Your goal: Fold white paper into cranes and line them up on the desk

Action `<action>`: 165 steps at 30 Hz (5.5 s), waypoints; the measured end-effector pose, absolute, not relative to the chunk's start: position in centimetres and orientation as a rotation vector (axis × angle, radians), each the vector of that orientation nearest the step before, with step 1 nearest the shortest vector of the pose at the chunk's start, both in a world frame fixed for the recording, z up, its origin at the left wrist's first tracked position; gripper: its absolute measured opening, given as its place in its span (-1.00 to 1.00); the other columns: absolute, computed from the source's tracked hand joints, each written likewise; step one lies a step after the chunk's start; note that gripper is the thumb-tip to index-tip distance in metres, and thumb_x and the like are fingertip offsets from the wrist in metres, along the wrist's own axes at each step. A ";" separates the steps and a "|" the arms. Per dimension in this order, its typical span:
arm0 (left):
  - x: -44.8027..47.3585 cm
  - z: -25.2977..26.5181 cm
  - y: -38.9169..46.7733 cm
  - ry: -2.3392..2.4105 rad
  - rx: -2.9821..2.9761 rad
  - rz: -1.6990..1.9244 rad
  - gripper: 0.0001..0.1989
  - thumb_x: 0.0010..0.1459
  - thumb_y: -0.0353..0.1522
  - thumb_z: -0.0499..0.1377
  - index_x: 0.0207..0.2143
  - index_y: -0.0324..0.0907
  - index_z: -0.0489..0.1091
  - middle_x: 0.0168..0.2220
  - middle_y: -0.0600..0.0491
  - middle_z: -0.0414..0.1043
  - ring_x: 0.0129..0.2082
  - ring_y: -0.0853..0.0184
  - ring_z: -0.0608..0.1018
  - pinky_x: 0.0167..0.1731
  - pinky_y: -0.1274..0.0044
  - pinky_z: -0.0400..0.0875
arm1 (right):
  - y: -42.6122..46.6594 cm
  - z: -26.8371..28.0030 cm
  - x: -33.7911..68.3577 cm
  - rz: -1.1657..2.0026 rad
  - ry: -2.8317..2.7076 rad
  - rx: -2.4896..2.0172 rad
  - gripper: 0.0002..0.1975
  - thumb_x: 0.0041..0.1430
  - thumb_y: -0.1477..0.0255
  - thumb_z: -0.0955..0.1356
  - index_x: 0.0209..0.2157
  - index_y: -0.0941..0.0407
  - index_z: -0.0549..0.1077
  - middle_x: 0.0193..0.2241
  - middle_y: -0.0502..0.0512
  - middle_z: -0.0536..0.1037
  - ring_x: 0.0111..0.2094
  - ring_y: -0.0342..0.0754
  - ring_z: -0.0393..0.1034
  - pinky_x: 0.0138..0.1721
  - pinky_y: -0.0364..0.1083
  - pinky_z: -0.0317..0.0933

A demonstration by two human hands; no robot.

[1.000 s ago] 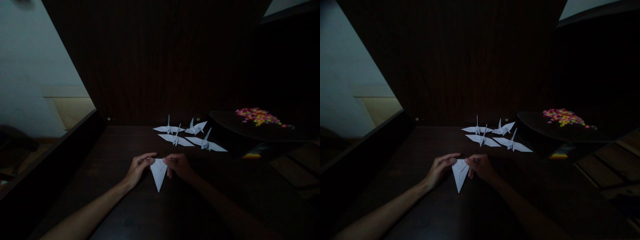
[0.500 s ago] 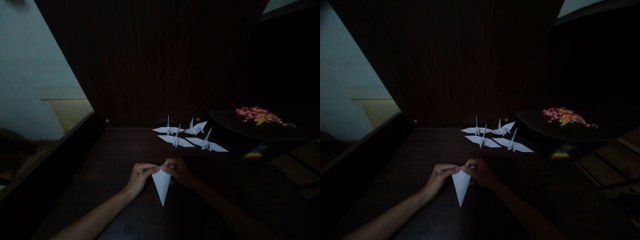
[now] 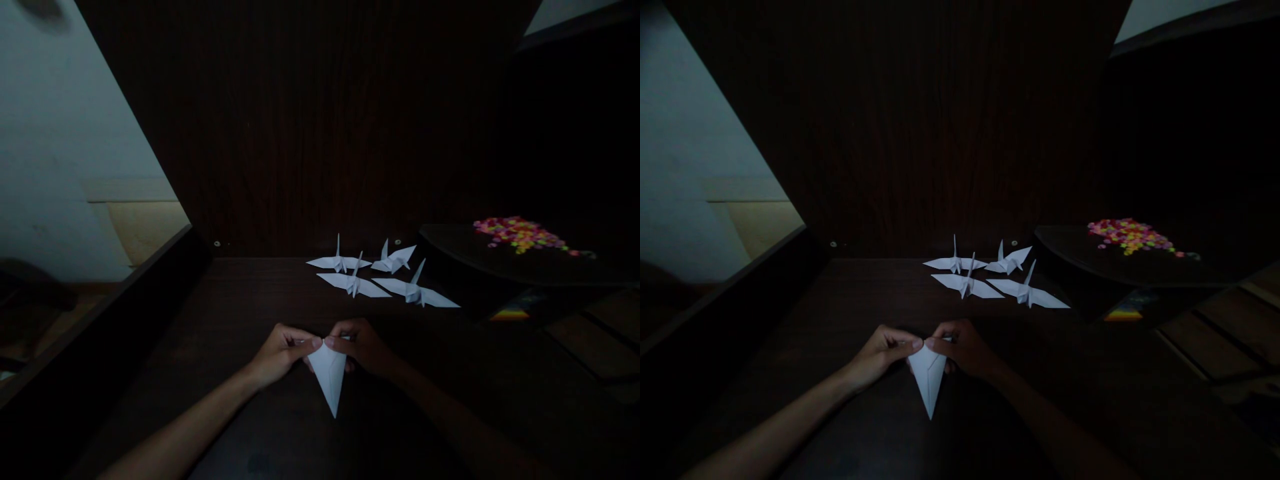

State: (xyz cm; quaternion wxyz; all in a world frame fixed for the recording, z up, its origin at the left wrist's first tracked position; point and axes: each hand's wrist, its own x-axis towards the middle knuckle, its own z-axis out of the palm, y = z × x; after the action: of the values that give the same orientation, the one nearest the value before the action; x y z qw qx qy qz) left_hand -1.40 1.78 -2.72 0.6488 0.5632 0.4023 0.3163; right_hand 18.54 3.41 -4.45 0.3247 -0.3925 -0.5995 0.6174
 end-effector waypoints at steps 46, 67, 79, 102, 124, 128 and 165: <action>-2.0 -1.5 2.0 0.967 1.119 0.457 -0.49 0.00 -0.02 0.27 -0.38 -0.36 0.53 -0.41 -0.21 0.59 -0.43 0.22 0.62 -0.38 0.44 0.51 | 4.2 -4.4 19.5 1.647 -1.695 -1.035 -0.45 0.08 -0.01 0.32 -0.30 0.26 0.50 -0.62 0.07 0.52 -0.67 -0.07 0.43 -0.68 -0.17 0.24; -0.1 -3.2 1.3 1.137 1.412 0.907 -0.77 -0.06 -0.28 0.20 -0.60 -0.28 0.48 -0.60 0.05 0.41 -0.55 0.39 0.38 -0.52 0.60 0.19 | 3.5 -4.4 18.5 1.632 -1.698 -0.988 -0.71 0.08 0.23 0.38 -0.51 0.18 0.40 -0.67 -0.04 0.44 -0.69 -0.18 0.32 -0.67 -0.21 0.18; 0.0 -3.1 1.8 1.146 1.403 0.904 -0.79 -0.06 -0.26 0.19 -0.51 -0.25 0.48 -0.53 0.07 0.44 -0.46 0.34 0.42 -0.41 0.56 0.25 | 3.7 -5.2 18.2 1.653 -1.599 -0.979 -0.66 0.07 0.15 0.37 -0.49 0.17 0.36 -0.67 -0.05 0.44 -0.72 -0.20 0.27 -0.70 -0.22 0.14; -0.5 -3.3 1.6 1.101 1.553 0.940 -0.79 0.07 -0.27 0.17 -0.48 -0.24 0.44 -0.48 0.06 0.42 -0.41 0.33 0.41 -0.34 0.56 0.26 | 3.1 -5.1 17.7 1.517 -1.614 -1.003 -0.72 0.07 0.23 0.35 -0.48 0.17 0.36 -0.67 -0.08 0.38 -0.75 -0.24 0.23 -0.71 -0.25 0.05; -0.1 -3.0 1.9 1.103 1.155 0.985 -0.49 0.04 0.05 0.15 -0.53 -0.26 0.41 -0.54 0.09 0.36 -0.47 0.35 0.38 -0.38 0.54 0.25 | 3.1 -4.7 18.1 1.271 -1.621 -1.082 -0.64 0.11 0.15 0.34 -0.42 0.19 0.51 -0.68 -0.05 0.37 -0.72 -0.22 0.22 -0.67 -0.22 0.09; 0.0 -2.7 1.4 1.018 1.248 0.938 -0.46 0.06 0.07 0.15 -0.43 -0.27 0.46 -0.49 0.05 0.42 -0.45 0.32 0.42 -0.35 0.53 0.30 | 3.4 -4.6 18.1 1.256 -1.555 -1.132 -0.58 0.09 0.06 0.33 -0.52 0.16 0.42 -0.69 -0.05 0.36 -0.72 -0.20 0.23 -0.69 -0.21 0.08; -0.4 -1.5 1.6 1.071 0.937 0.928 -0.76 -0.10 -0.26 0.30 -0.43 -0.25 0.42 -0.68 0.22 0.15 -0.74 0.58 0.07 -0.71 0.64 -0.21 | 3.2 -3.7 17.3 1.439 -1.343 -1.128 -0.57 0.05 0.01 0.34 -0.47 0.12 0.29 -0.84 -0.21 0.22 -0.88 -0.25 0.04 -0.85 -0.26 -0.13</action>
State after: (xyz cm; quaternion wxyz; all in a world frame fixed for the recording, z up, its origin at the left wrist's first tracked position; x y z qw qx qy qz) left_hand -0.41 1.62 -1.54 0.6603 0.4140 0.4734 0.4104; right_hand 17.33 3.24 -3.75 0.4227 -0.4508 -0.5366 0.5746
